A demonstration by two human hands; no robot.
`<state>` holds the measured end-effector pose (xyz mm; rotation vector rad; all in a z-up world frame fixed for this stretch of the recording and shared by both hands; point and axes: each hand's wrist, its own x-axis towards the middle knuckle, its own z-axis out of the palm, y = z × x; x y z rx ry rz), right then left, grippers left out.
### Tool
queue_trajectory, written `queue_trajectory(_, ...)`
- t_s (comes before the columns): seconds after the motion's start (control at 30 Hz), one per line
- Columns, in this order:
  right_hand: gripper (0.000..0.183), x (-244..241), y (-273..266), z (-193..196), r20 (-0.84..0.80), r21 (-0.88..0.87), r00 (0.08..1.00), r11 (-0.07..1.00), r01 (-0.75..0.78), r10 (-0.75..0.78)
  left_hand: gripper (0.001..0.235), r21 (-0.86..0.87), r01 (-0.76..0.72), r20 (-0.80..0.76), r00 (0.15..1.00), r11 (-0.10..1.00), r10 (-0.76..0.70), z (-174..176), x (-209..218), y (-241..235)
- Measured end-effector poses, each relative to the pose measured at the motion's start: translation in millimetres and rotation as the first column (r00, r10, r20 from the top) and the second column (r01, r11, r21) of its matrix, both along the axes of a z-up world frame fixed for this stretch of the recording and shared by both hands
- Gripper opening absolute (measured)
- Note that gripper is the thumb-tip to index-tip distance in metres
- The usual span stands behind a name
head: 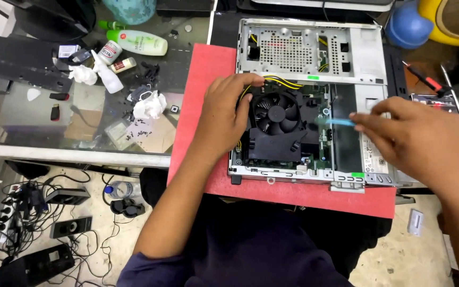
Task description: The person uses a toothbrush to clean the exterior of a computer case cover and then brushes dust from the internal fan and motherboard area. They remove the fan assembly, brush it separately, and place it back into the case.
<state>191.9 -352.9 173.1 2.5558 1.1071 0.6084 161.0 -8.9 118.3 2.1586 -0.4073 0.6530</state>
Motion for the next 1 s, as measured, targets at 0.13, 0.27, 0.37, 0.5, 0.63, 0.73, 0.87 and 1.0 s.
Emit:
queue_trajectory(0.13,0.017,2,-3,0,-0.024,-0.026,0.996,0.996,-0.084,0.084,0.031,-0.022,0.003,-0.007,1.0,1.0,-0.003,1,0,-1)
queue_trajectory(0.27,0.022,0,-2,7,0.096,-0.069,0.995,0.998,0.007,0.0,0.032,-0.015,-0.038,-0.011,0.999,0.999,0.038,2,-4,-3)
queue_trajectory(0.37,0.014,1,3,0,0.088,-0.006,0.995,0.999,-0.043,0.043,0.031,-0.003,-0.066,0.002,0.998,0.998,0.066,2,-4,-4)
queue_trajectory(0.5,0.004,6,8,-4,0.314,-0.028,0.948,0.999,-0.044,0.05,0.029,0.033,-0.073,0.025,0.997,0.997,0.072,1,-3,-3)
queue_trajectory(0.63,0.021,2,21,0,0.06,0.037,0.998,0.999,-0.039,0.037,0.024,0.046,-0.078,0.031,0.997,0.996,0.076,1,-4,-4)
queue_trajectory(0.73,0.011,3,24,-5,0.231,0.019,0.973,0.999,-0.034,0.029,0.019,0.034,-0.101,0.056,0.994,0.994,0.099,6,-5,-6)
queue_trajectory(0.87,0.011,-4,24,-8,0.219,0.059,0.976,0.998,-0.002,-0.011,0.01,0.008,-0.205,0.058,0.977,0.979,0.204,0,-11,-10)
queue_trajectory(1.0,0.018,-5,26,-6,0.075,0.194,0.997,0.981,-0.004,-0.011,0.011,0.03,-0.241,0.087,0.968,0.97,0.237,0,-7,-9)
